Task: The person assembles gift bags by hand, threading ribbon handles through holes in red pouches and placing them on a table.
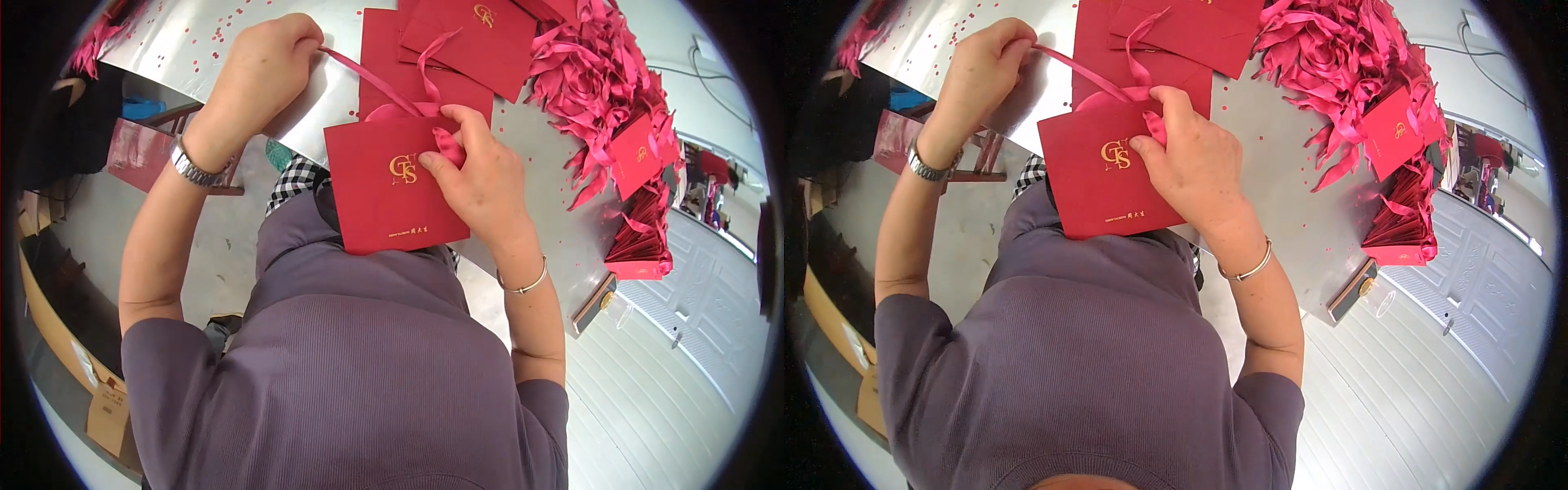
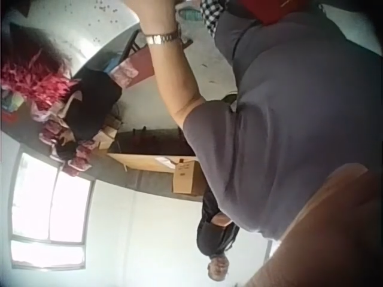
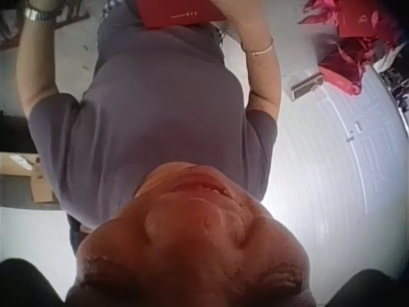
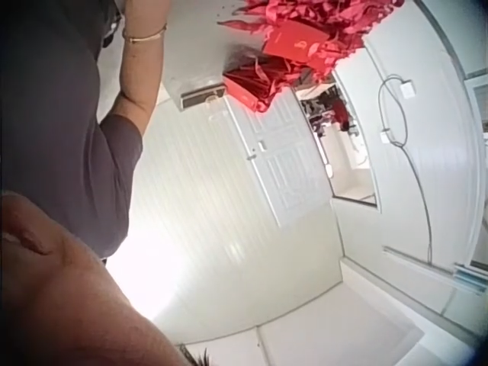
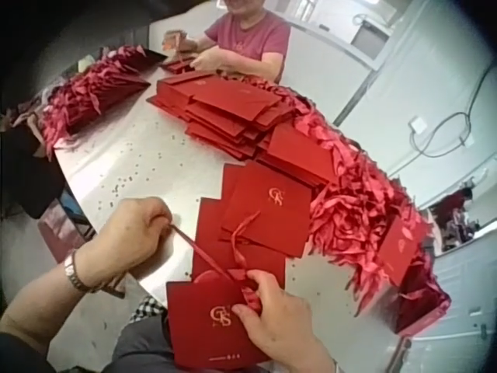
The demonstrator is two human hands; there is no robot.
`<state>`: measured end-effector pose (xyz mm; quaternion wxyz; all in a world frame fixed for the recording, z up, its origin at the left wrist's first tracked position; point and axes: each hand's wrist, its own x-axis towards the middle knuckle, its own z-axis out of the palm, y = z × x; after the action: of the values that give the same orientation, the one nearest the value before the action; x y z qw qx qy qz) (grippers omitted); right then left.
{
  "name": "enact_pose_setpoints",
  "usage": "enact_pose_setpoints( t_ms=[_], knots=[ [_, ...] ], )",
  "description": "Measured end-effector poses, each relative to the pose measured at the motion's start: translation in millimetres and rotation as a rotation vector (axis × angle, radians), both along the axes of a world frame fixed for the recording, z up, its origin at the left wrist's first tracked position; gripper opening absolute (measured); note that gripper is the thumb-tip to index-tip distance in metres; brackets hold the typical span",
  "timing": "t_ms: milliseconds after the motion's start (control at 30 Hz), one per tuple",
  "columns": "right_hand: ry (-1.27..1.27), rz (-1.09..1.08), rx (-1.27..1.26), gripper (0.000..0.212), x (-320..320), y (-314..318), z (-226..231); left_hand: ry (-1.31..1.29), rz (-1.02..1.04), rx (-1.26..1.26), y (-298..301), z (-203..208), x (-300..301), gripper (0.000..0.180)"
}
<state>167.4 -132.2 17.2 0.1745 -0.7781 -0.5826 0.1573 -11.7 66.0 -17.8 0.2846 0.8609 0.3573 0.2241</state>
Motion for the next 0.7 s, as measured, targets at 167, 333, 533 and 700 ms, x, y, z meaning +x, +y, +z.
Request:
enact_pose_setpoints(
  t_ms=[167, 333, 533, 700],
  knots=[
    [0.037, -0.024, -0.016, 0.049, 1.0, -3.4, 0.1, -0.143, 0.048, 0.021, -39.3, 19.2, -8.9, 0.019],
    [0.163, -0.085, 0.010, 0.059, 4.3, -16.0, 8.6, -0.037, -0.276, -0.088, -68.6, 12.6, -12.6, 0.024],
    [0.661, -0.198, -0.052, 0.060, 22.5, -74.0, 29.2, -0.179, -0.246, -0.228, -71.9, 8.9, -10.2, 0.023],
    [1.027, -0.209, 0.025, 0.060, 42.0, -134.6, 28.0, -0.095, -0.209, -0.488, -64.3, 20.3, -6.7, 0.015]
  ],
)
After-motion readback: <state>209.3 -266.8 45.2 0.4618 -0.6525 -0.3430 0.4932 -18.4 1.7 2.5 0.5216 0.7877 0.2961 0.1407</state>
